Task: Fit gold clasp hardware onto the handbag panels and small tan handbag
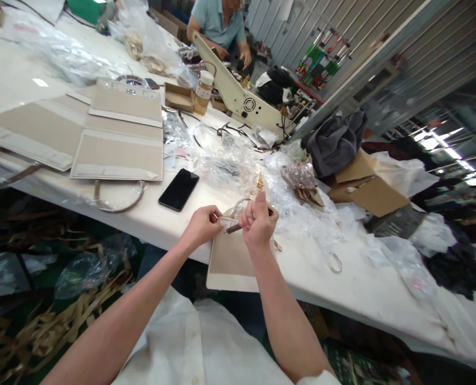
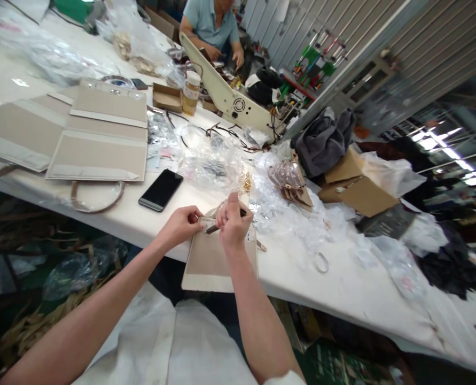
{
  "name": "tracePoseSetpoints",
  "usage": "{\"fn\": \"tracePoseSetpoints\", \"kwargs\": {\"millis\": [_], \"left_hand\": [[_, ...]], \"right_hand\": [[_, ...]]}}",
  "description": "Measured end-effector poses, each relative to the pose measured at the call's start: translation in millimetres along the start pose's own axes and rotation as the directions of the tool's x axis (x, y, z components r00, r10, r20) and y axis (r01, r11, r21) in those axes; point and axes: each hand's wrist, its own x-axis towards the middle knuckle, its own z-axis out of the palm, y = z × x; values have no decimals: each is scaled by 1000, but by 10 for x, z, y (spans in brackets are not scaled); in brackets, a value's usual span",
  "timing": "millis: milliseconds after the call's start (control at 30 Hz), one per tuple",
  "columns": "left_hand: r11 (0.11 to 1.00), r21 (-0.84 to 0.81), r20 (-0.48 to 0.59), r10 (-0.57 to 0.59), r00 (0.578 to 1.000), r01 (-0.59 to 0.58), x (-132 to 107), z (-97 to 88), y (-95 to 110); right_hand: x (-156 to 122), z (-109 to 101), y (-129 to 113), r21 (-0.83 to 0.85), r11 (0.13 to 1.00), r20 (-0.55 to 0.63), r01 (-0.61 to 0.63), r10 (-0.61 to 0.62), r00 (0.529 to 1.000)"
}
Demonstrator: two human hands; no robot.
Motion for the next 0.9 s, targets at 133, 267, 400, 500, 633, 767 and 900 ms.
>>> {"fn": "tracePoseSetpoints", "kwargs": {"millis": [133,267,400,500,633,767,900], "left_hand": [[1000,-18,0,5,1000,-5,-1,4,-36],[997,-72,12,6,1000,-5,-5,17,-72],[997,-70,32,25,999,-22,9,1,-87],[996,-66,65,57,996,-52,14,-48,-97],[992,-96,121,97,988,-86,15,-94,-139],[990,-128,113,71,991,-56,33,-61,-195],[991,-129,82,46,996,-36,31,-31,-200]], "right_hand": [[-101,-17,103,-4,999,-8,54,-54,999],[-148,-29,157,-53,996,-25,71,-72,997],[-179,5,188,-153,985,-16,78,-82,997],[-113,41,181,-190,981,7,33,-32,999],[160,22,112,-36,991,-24,-129,129,991],[466,1,124,42,964,-97,-262,264,959],[622,55,223,19,928,-69,-371,372,926]]}}
